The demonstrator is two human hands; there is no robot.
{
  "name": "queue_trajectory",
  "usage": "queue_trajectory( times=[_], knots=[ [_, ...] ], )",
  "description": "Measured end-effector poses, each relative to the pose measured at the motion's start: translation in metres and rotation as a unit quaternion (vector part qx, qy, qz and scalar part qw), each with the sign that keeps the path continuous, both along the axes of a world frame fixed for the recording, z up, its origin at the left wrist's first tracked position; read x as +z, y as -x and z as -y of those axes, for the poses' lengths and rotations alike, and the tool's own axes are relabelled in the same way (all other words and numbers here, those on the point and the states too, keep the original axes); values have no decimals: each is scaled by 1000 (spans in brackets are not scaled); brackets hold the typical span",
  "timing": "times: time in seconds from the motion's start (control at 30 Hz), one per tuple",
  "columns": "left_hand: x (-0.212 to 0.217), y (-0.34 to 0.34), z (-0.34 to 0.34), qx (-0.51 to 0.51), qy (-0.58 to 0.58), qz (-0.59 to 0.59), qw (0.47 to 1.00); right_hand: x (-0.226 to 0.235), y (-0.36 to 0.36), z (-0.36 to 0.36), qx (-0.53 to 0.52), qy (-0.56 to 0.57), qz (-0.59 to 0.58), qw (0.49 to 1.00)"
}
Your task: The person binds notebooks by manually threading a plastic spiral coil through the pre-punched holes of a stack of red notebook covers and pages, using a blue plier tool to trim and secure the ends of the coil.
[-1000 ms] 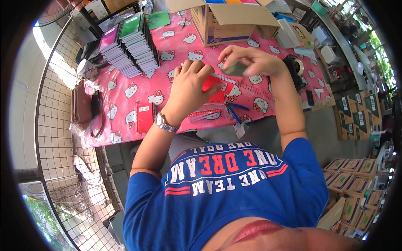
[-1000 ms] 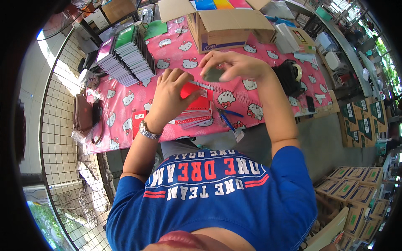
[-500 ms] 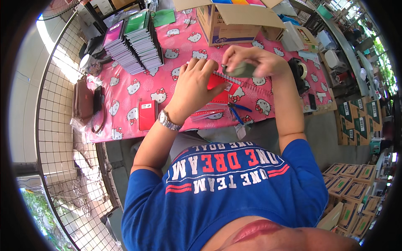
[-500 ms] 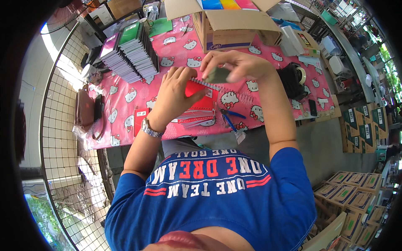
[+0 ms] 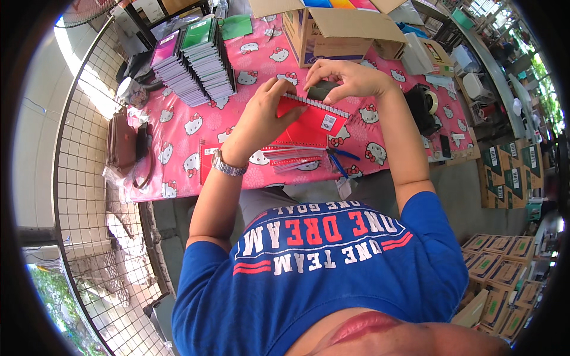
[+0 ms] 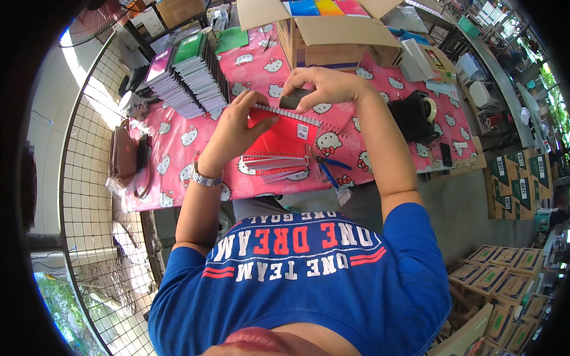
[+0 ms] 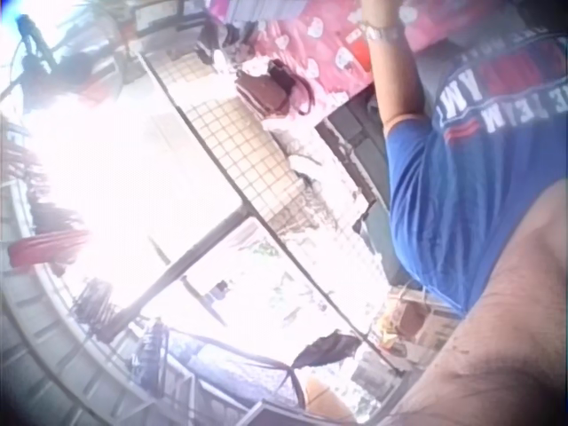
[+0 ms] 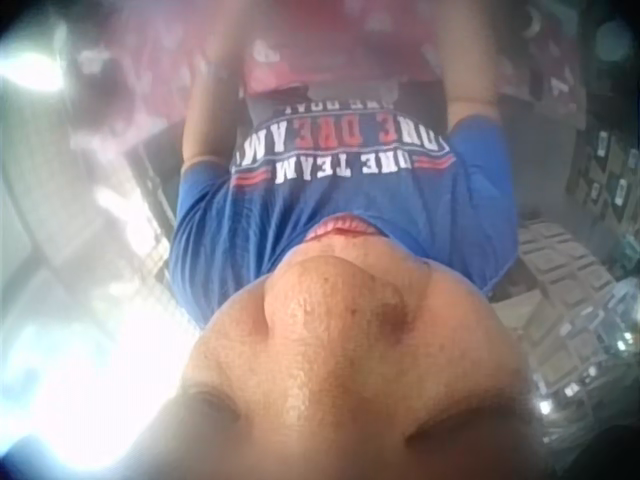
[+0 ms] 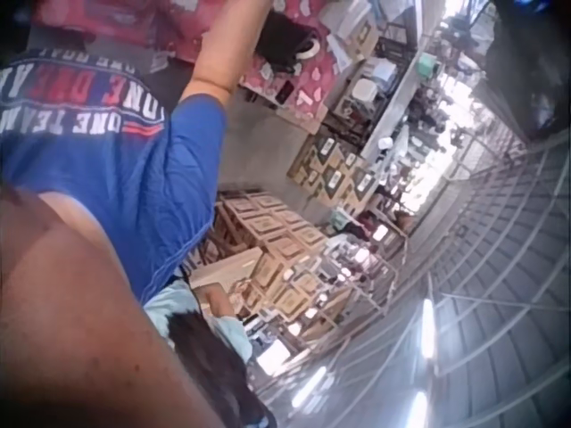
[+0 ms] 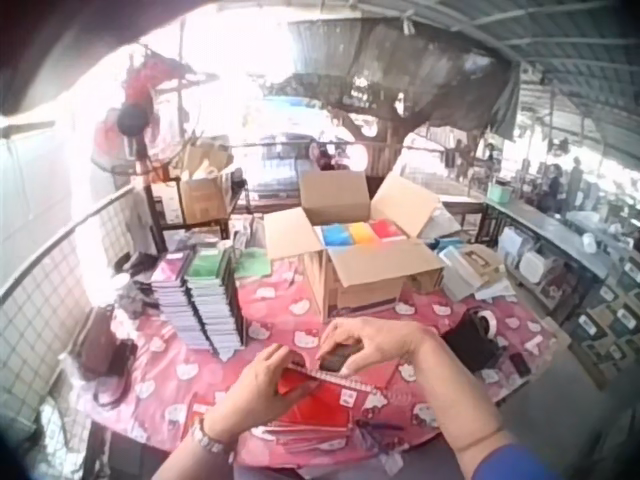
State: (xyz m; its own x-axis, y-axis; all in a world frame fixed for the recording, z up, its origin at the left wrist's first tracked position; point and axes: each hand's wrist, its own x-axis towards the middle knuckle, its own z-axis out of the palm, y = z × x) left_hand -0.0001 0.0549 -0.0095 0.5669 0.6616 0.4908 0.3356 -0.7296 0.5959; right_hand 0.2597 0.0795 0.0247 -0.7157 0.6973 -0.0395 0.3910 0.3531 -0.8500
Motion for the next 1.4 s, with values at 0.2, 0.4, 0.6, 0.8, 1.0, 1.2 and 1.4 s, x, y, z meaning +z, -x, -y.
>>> queue_trajectory(
  times=[0.2, 0.4, 0.6, 0.8, 1.0, 1.2, 1.4],
  knots=[
    [-4, 3, -4, 9, 41, 21, 999, -25, -4, -15, 11, -20, 29, 999],
    [-8, 4, -11, 9, 159, 77, 984, -233, -46, -43, -299, -193, 290, 889],
    [-14, 14, 22, 106, 244, 192, 945, -299, -5, 78, -407, -259, 69, 873],
    [-22, -1, 24, 139, 89, 186, 968, -295, -10, 175, -436, -224, 259, 832],
    [-23, 8, 21, 158, 229, 141, 950, -112, 37, 134, -464, -371, -50, 803],
    [-35, 8, 16, 86, 226, 199, 950, -56, 93, 117, -320, -433, -19, 842],
    [-45, 14, 18, 112, 169, 169, 965, -44, 100, 121, -311, -464, 61, 828]
  ],
)
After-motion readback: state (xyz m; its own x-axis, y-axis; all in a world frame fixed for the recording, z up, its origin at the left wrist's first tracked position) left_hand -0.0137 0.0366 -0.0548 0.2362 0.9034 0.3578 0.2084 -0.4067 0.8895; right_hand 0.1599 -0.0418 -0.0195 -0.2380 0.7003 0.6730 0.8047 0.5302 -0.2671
